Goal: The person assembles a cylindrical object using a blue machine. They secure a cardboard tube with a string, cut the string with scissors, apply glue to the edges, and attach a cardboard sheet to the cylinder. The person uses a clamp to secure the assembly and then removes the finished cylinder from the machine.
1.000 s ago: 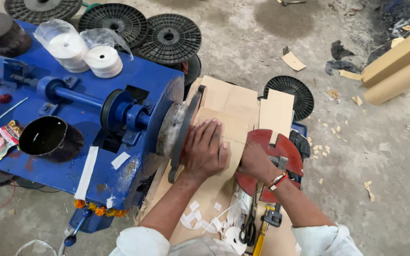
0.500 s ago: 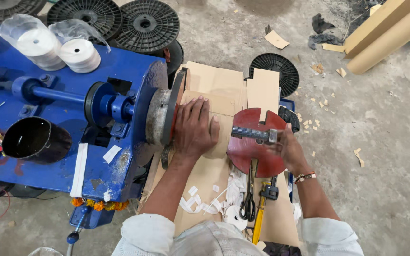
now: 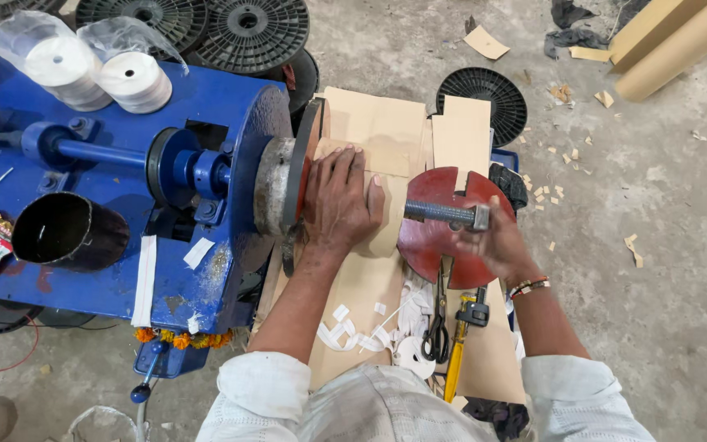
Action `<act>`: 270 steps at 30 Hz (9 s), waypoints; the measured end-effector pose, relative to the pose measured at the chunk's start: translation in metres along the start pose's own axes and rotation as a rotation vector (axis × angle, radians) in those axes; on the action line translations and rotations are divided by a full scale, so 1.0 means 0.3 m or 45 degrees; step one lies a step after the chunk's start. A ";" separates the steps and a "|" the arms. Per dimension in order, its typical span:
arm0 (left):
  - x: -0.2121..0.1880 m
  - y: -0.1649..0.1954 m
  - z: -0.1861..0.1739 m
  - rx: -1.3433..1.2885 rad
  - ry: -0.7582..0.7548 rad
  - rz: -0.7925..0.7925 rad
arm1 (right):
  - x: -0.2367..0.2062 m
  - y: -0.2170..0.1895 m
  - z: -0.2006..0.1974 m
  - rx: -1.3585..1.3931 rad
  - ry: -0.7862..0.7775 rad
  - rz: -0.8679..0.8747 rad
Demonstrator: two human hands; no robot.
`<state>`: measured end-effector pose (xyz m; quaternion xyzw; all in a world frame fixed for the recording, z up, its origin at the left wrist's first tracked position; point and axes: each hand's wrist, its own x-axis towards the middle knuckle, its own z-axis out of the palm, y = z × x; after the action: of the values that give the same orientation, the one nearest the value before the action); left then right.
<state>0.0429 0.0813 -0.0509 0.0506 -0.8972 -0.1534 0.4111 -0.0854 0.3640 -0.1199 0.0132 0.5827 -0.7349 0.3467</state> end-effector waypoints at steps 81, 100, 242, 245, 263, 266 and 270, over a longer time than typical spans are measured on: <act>0.019 -0.009 0.030 -0.056 -0.089 -0.102 | -0.093 0.225 0.278 0.177 -0.091 -0.274; 0.035 -0.014 0.073 -0.004 -0.094 -0.085 | -0.115 0.194 0.381 0.145 -0.039 -0.239; 0.032 -0.031 0.042 0.108 -0.241 -0.032 | 0.019 0.076 -0.056 0.225 0.077 -0.385; 0.034 -0.032 0.042 0.093 -0.225 -0.027 | -0.007 0.002 -0.061 -0.342 0.058 -0.372; 0.040 -0.030 0.036 0.063 -0.182 -0.024 | 0.029 -0.015 -0.096 -0.026 -0.020 -0.515; 0.033 -0.035 0.051 0.085 -0.144 -0.024 | 0.010 -0.029 -0.103 0.303 -0.376 -0.796; 0.030 -0.034 0.056 0.050 -0.125 -0.028 | 0.013 -0.020 -0.059 -0.601 0.218 -0.621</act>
<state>0.0240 0.0735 -0.0580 0.0608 -0.9185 -0.1425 0.3639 -0.0983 0.3781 -0.1222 -0.1453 0.7494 -0.6375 0.1045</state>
